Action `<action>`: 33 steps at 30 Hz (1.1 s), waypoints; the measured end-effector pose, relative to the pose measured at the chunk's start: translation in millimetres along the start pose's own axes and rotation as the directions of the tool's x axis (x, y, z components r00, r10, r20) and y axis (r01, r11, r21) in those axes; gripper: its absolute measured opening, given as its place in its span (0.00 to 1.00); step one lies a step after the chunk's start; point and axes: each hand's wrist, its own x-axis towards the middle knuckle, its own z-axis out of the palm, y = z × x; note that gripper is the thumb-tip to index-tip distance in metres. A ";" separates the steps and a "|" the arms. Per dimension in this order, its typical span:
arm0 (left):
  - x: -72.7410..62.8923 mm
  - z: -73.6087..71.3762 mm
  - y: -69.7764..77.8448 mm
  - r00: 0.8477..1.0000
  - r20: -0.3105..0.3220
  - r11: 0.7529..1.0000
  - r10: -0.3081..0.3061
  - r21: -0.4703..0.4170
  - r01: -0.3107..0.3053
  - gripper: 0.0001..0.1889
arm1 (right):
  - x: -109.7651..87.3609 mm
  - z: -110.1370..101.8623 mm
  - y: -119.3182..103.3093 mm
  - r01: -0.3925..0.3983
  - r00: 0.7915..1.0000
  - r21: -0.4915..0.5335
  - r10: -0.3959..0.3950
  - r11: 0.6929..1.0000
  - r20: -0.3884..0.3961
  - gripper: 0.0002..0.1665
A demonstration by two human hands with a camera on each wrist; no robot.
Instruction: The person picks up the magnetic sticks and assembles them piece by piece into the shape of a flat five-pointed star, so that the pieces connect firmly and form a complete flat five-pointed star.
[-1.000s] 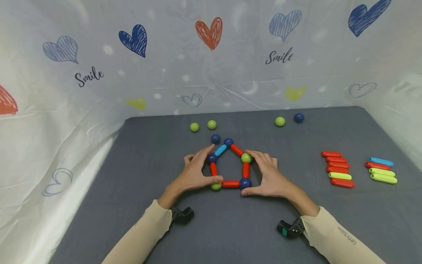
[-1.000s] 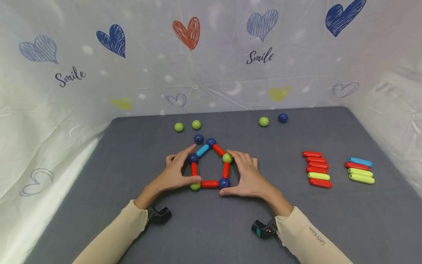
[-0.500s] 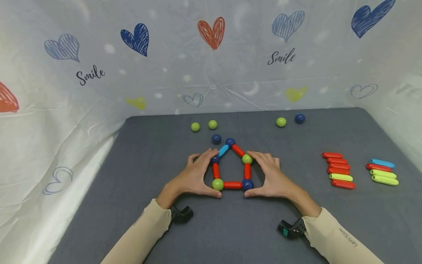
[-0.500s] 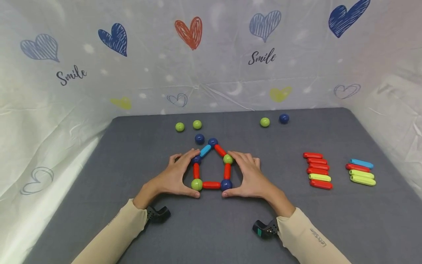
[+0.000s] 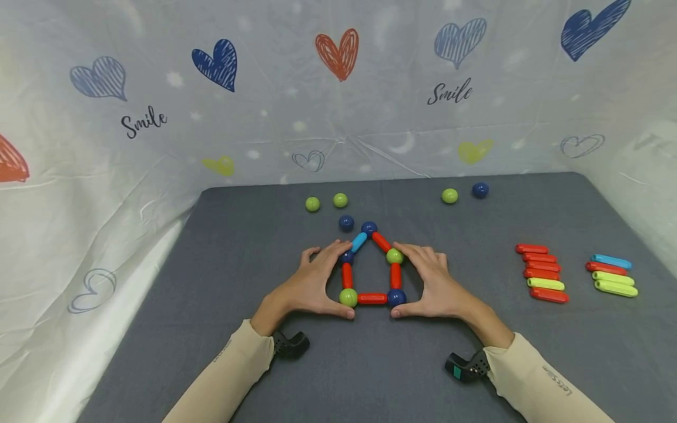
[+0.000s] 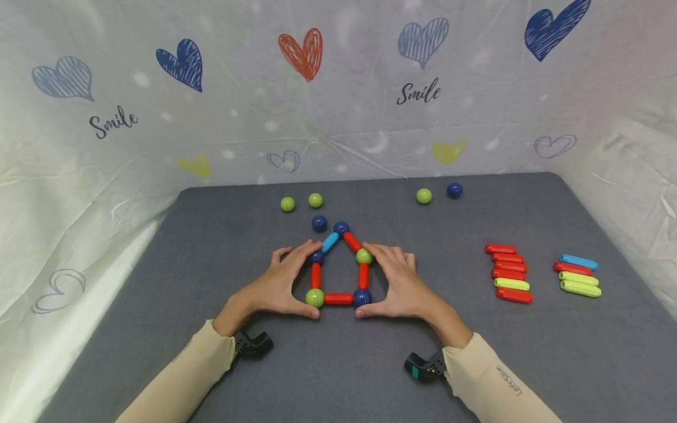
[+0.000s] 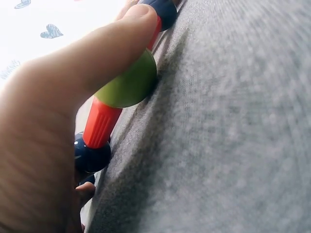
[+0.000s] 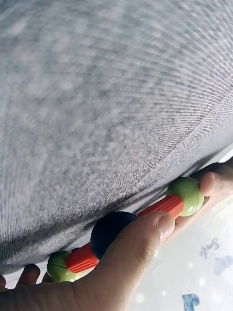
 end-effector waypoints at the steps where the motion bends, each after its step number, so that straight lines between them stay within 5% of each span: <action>1: 0.1 0.0 0.2 1.000 -0.003 1.000 -0.001 -0.003 0.001 0.68 | 0.0 0.0 0.1 0.004 1.000 0.001 -0.004 1.000 -0.002 0.75; 19: 0.6 0.3 -1.7 0.999 -0.035 0.999 0.030 -0.037 -0.031 0.65 | -1.2 -0.1 2.1 0.016 1.000 0.013 -0.016 1.000 -0.012 0.72; 25: -0.1 2.0 -7.0 0.991 -0.103 0.989 0.090 -0.108 -0.101 0.48 | -2.5 2.2 3.2 -0.002 0.998 0.104 0.008 0.995 -0.056 0.53; 33: -1.4 3.0 -9.2 0.987 -0.137 0.984 0.086 -0.143 -0.106 0.29 | 1.2 -1.5 4.0 -0.036 0.978 0.219 0.080 0.975 -0.192 0.25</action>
